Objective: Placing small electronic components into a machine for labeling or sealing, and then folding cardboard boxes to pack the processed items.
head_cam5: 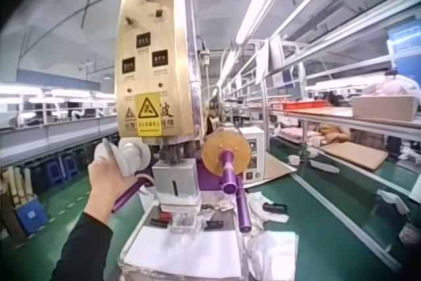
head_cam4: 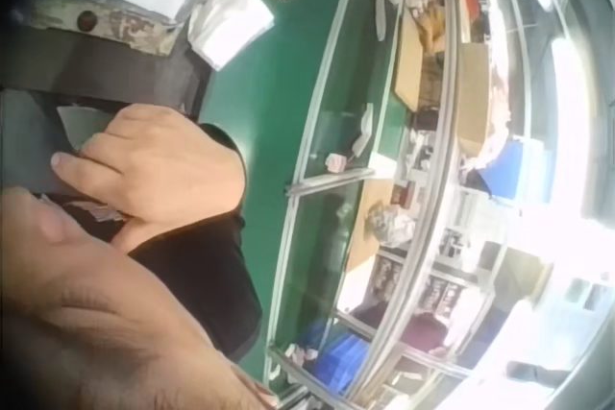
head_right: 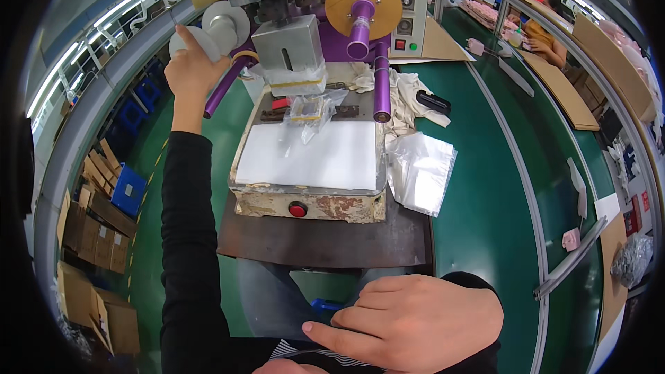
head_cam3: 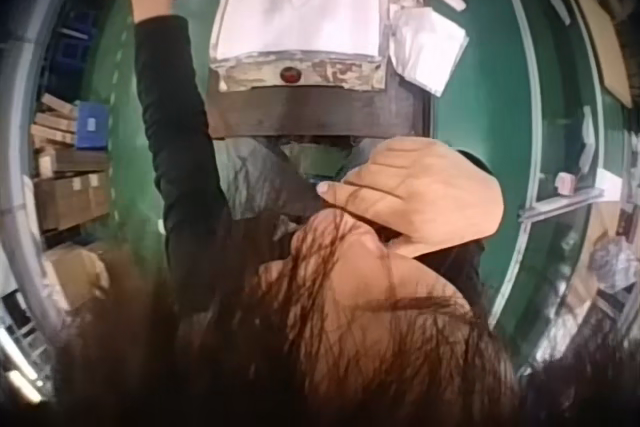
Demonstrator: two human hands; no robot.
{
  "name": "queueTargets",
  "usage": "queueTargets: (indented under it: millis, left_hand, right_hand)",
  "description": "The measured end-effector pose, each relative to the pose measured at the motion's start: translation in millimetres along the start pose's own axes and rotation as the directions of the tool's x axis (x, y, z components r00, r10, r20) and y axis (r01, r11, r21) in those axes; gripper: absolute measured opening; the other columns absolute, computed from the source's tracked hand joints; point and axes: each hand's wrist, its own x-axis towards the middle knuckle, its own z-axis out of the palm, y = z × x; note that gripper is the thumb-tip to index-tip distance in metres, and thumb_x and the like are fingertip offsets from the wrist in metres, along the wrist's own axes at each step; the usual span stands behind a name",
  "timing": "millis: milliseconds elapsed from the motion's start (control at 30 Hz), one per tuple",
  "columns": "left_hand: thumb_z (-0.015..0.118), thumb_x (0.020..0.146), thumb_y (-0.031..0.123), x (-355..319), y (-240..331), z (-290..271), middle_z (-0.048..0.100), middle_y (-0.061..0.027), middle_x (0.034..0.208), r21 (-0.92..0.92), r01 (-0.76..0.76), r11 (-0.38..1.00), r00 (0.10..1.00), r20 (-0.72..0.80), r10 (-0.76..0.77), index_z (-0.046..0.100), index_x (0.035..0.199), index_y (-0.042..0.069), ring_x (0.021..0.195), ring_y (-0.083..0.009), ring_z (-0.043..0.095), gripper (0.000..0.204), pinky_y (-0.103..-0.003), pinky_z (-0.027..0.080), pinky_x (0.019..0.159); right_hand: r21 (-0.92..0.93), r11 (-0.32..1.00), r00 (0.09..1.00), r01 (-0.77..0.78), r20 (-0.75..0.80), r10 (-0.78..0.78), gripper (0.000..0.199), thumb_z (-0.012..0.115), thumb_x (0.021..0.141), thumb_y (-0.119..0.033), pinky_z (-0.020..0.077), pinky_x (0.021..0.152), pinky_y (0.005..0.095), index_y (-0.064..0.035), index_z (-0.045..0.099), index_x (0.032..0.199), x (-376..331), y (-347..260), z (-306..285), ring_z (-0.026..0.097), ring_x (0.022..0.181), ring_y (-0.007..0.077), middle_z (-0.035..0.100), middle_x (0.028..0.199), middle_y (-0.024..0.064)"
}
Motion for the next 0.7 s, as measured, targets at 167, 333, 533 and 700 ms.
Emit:
queueTargets:
  millis: [167, 333, 533, 700]
  left_hand:
    - [0.080, 0.067, 0.058, 0.7, 0.8, 2.8, 0.072, -0.0201, 0.090, -0.003, 0.002, 1.000, 1.000, -0.018, -0.002, 0.019, 0.163, -0.009, 0.077, -0.0335, 0.074, 0.131, -0.048, 0.058, 0.067]
    - [0.081, 0.068, 0.058, -0.1, 0.4, -0.1, 0.072, -0.0193, 0.089, 0.007, 0.004, 1.000, 1.000, -0.007, -0.004, 0.018, 0.163, -0.008, 0.076, -0.0332, 0.074, 0.132, -0.047, 0.058, 0.067]
    - [0.081, 0.068, 0.061, 0.0, 4.7, -2.8, 0.072, -0.0195, 0.089, 0.017, -0.006, 1.000, 1.000, -0.023, 0.007, 0.018, 0.163, -0.008, 0.076, -0.0338, 0.074, 0.133, -0.044, 0.058, 0.067]
    - [0.080, 0.069, 0.067, -1.8, -8.9, -5.7, 0.073, -0.0222, 0.092, 0.039, -0.002, 0.999, 0.999, -0.032, 0.004, 0.016, 0.163, -0.008, 0.081, -0.0380, 0.075, 0.136, -0.048, 0.060, 0.071]
  right_hand:
    - [-0.078, 0.997, 0.999, -0.017, -0.033, 0.014, 0.052, 0.078, 0.091, -0.035, 0.0549, 0.069, 0.0295, 0.0030, 0.070, 0.125, 1.5, 1.6, -2.7, 0.067, 0.071, 0.0196, 0.072, 0.090, 0.0076]
    - [-0.064, 0.998, 0.999, -0.011, 0.029, 0.013, 0.064, 0.080, 0.087, -0.041, 0.0554, 0.071, 0.0314, 0.0038, 0.066, 0.132, -2.2, 5.5, -10.3, 0.068, 0.077, 0.0238, 0.072, 0.100, 0.0100]
    - [-0.068, 0.997, 0.999, -0.027, 0.025, 0.029, 0.078, 0.081, 0.083, -0.048, 0.0549, 0.071, 0.0345, 0.0041, 0.061, 0.138, -7.7, 8.2, -12.5, 0.067, 0.080, 0.0275, 0.070, 0.105, 0.0112]
    - [-0.070, 0.995, 0.997, -0.066, 0.040, 0.069, 0.077, 0.081, 0.085, -0.048, 0.0529, 0.069, 0.0357, 0.0043, 0.060, 0.138, -13.6, 13.9, -15.0, 0.065, 0.080, 0.0285, 0.069, 0.105, 0.0121]
